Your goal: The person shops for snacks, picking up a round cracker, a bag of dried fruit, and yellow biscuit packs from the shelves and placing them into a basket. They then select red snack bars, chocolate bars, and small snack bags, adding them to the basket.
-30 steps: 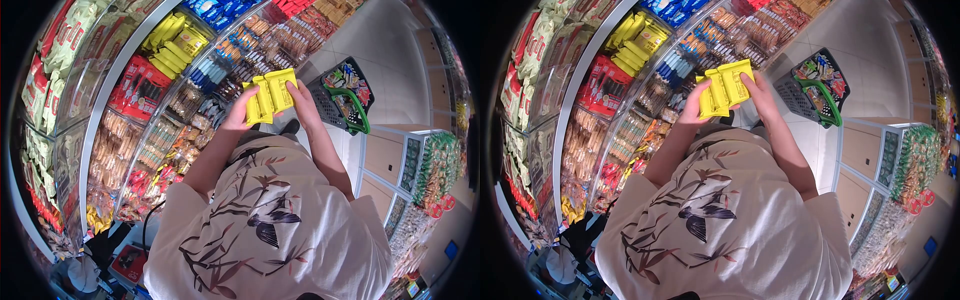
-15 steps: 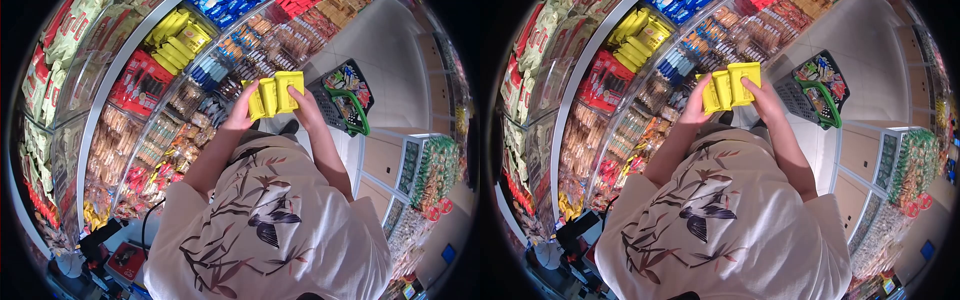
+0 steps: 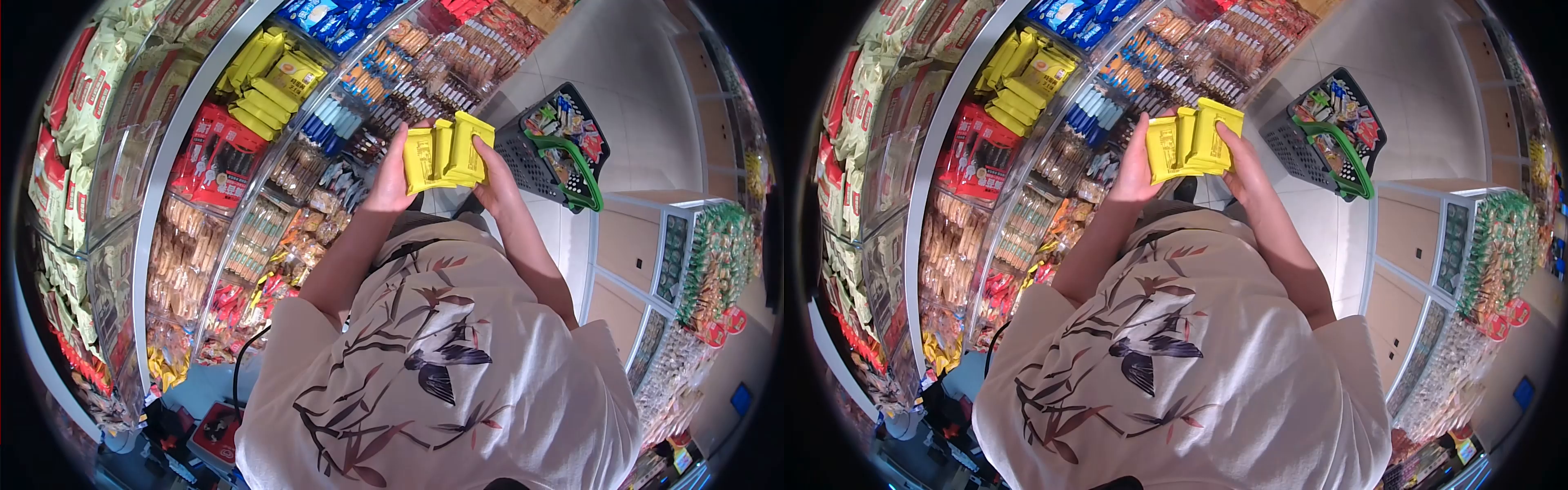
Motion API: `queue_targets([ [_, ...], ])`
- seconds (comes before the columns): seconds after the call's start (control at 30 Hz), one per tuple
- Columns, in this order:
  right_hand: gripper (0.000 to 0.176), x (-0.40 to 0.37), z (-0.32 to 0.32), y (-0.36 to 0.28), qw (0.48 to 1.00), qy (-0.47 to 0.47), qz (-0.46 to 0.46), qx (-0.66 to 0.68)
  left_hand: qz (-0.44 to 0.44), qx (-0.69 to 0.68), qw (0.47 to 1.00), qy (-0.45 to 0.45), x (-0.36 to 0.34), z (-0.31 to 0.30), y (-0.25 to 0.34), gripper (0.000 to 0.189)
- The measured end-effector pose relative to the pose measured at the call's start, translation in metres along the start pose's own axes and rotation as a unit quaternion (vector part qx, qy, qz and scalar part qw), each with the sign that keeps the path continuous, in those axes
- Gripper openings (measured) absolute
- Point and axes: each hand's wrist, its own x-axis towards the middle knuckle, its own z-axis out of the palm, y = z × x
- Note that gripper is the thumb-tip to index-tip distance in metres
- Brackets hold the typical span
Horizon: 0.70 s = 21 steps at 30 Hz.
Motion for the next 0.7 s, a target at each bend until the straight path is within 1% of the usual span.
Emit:
queue_targets([
  [0.03,0.049,0.001,-0.001,-0.001,1.0,-0.004,-0.005,-0.009,-0.003,-0.016,1.0,-0.001,0.002,0.002,0.0,0.055],
  [0.1,0.051,0.002,0.001,0.002,0.996,-0.014,-0.031,-0.086,-0.009,-0.047,0.999,-0.002,0.006,0.004,-0.001,0.059],
  [0.17,0.053,0.005,0.002,0.009,0.982,-0.024,-0.059,-0.176,-0.003,-0.039,0.999,-0.014,0.013,-0.006,-0.007,0.055],
  [0.2,0.056,0.0,0.008,0.006,0.955,-0.046,-0.089,-0.28,0.0,-0.037,0.999,-0.027,0.015,-0.012,-0.009,0.053],
  [0.23,0.057,0.005,0.004,0.011,0.933,-0.04,-0.124,-0.335,0.004,-0.036,0.998,-0.042,0.018,-0.017,-0.011,0.051],
  [0.27,0.058,0.012,-0.003,0.021,0.907,-0.034,-0.16,-0.388,0.002,-0.034,0.999,-0.016,0.022,-0.021,-0.015,0.048],
  [0.3,0.058,0.016,-0.005,0.024,0.876,-0.029,-0.193,-0.441,-0.003,-0.029,0.999,-0.018,0.025,-0.024,-0.016,0.049],
  [0.33,0.06,0.019,-0.007,0.024,0.885,-0.046,-0.175,-0.429,-0.008,-0.025,0.999,-0.019,0.028,-0.027,-0.016,0.049],
  [0.43,0.065,0.031,-0.009,0.039,0.9,0.011,-0.183,-0.396,-0.039,-0.004,0.999,0.01,0.029,-0.027,-0.014,0.05],
  [0.47,0.069,0.032,-0.011,0.044,0.905,0.007,-0.169,-0.39,-0.053,0.004,0.998,0.022,0.03,-0.026,-0.014,0.05],
  [0.53,0.08,0.028,0.001,0.039,0.915,-0.001,-0.142,-0.378,-0.047,0.065,0.995,0.056,0.035,-0.03,-0.02,0.052],
  [0.57,0.084,0.025,0.007,0.036,0.917,-0.027,-0.133,-0.374,-0.043,0.096,0.992,0.071,0.038,-0.031,-0.023,0.052],
  [0.6,0.089,0.021,0.014,0.033,0.919,-0.052,-0.125,-0.371,-0.029,0.163,0.984,0.073,0.041,-0.032,-0.024,0.053],
  [0.63,0.093,0.019,0.017,0.031,0.919,-0.079,-0.119,-0.367,-0.01,0.173,0.983,0.057,0.042,-0.036,-0.026,0.051],
  [0.67,0.104,0.03,0.01,0.04,0.93,-0.089,-0.111,-0.338,0.011,0.184,0.982,0.039,0.043,-0.043,-0.027,0.049],
  [0.7,0.103,0.034,0.008,0.038,0.928,-0.096,-0.118,-0.341,0.033,0.195,0.98,0.019,0.044,-0.038,-0.024,0.048],
])
